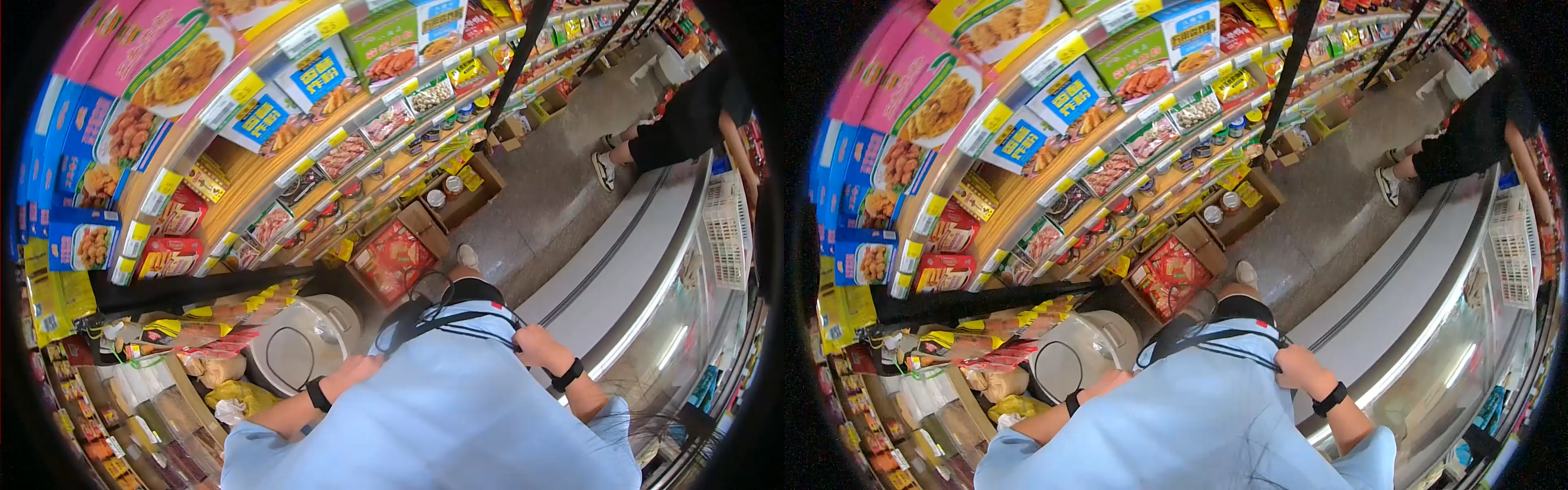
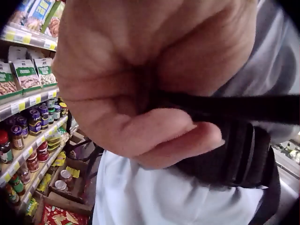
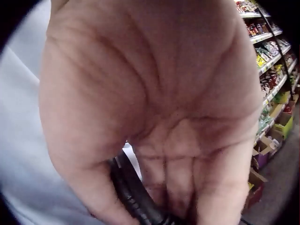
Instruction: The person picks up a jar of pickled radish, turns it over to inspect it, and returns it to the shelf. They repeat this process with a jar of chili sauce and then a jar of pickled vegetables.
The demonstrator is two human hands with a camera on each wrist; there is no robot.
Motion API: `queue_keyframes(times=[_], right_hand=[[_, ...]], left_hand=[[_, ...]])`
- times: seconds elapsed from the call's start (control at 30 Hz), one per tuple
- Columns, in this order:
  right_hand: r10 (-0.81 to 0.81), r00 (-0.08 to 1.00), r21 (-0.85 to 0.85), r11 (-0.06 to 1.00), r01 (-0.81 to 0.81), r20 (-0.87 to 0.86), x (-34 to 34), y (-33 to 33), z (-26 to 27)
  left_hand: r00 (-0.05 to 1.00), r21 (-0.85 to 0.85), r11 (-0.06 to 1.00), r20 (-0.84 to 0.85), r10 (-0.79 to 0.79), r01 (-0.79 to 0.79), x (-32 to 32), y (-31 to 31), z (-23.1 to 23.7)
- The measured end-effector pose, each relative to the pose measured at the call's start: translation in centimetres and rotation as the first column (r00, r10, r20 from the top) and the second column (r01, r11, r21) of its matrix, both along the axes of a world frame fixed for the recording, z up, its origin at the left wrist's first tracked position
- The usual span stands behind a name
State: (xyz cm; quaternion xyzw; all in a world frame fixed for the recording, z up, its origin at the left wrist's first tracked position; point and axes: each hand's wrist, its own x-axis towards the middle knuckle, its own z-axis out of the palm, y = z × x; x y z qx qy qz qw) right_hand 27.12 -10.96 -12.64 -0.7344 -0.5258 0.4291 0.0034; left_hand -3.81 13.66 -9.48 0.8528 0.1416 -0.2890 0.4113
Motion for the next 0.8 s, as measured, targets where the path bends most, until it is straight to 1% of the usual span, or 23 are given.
queue_keyframes(times=[0.03, 0.13, 0.23, 0.33, 0.37, 0.47, 0.53, 0.6, 0.63, 0.67, 0.7, 0.73, 0.77, 0.8], right_hand=[[-0.004, 1.000, -0.004, 1.000, 0.004, 0.019, 0.5, 0.0, -0.1], [0.011, 1.000, 0.056, 0.998, -0.013, 0.027, 2.6, 0.3, -0.1], [-0.028, 1.000, 0.028, 0.999, 0.028, 0.001, 5.1, 0.8, 0.1], [-0.018, 0.999, 0.016, 1.000, 0.019, -0.045, 7.9, 2.4, 1.1], [-0.001, 0.994, -0.003, 1.000, 0.001, -0.106, 9.4, 3.4, 1.7], [0.175, 0.959, -0.031, 0.982, -0.187, -0.224, 14.2, 6.2, 0.2], [0.249, 0.934, 0.044, 0.968, -0.246, -0.256, 17.2, 10.5, 2.3], [0.182, 0.978, 0.135, 0.976, -0.169, -0.097, 19.1, 15.8, 5.2], [0.197, 0.979, 0.242, 0.953, -0.181, -0.044, 20.7, 18.3, 4.4], [0.206, 0.979, 0.344, 0.919, -0.195, 0.005, 22.3, 21.0, 3.0], [0.188, 0.982, 0.407, 0.900, -0.158, -0.033, 23.6, 23.9, 2.4], [0.239, 0.962, 0.504, 0.852, -0.142, -0.134, 25.2, 27.4, 0.4], [0.133, 0.971, 0.577, 0.817, 0.007, -0.200, 26.4, 30.8, -2.5], [0.033, 0.961, 0.634, 0.757, 0.155, -0.275, 27.4, 34.1, -5.2]], left_hand=[[0.999, -0.008, 1.000, -0.032, -0.024, 0.023, 0.5, 0.1, -0.4], [0.996, 0.040, 0.998, -0.078, 0.045, -0.042, 2.7, 0.0, -1.4], [0.997, 0.183, 0.983, -0.069, 0.031, -0.018, 6.6, 0.3, -1.3], [0.998, 0.202, 0.978, -0.026, 0.056, -0.049, 9.3, 0.4, -2.9], [0.998, 0.222, 0.974, -0.022, 0.058, -0.052, 9.7, 0.5, -3.6], [0.997, 0.250, 0.966, -0.025, 0.069, -0.060, 10.5, -0.1, -5.6], [0.995, 0.236, 0.968, -0.046, 0.094, -0.080, 11.5, -0.7, -6.3], [0.992, 0.251, 0.965, -0.089, 0.094, -0.069, 13.5, -1.2, -5.3], [0.990, 0.261, 0.963, -0.108, 0.095, -0.064, 14.5, -1.3, -4.8], [0.991, 0.245, 0.967, -0.093, 0.092, -0.067, 15.3, -1.5, -4.3], [0.993, 0.230, 0.971, -0.078, 0.089, -0.069, 16.0, -1.7, -3.8], [0.994, 0.215, 0.974, -0.062, 0.086, -0.071, 16.8, -1.9, -3.4], [0.994, 0.196, 0.978, -0.062, 0.085, -0.071, 17.5, -2.1, -2.9], [0.995, 0.179, 0.981, -0.061, 0.084, -0.072, 18.1, -2.4, -2.4]])
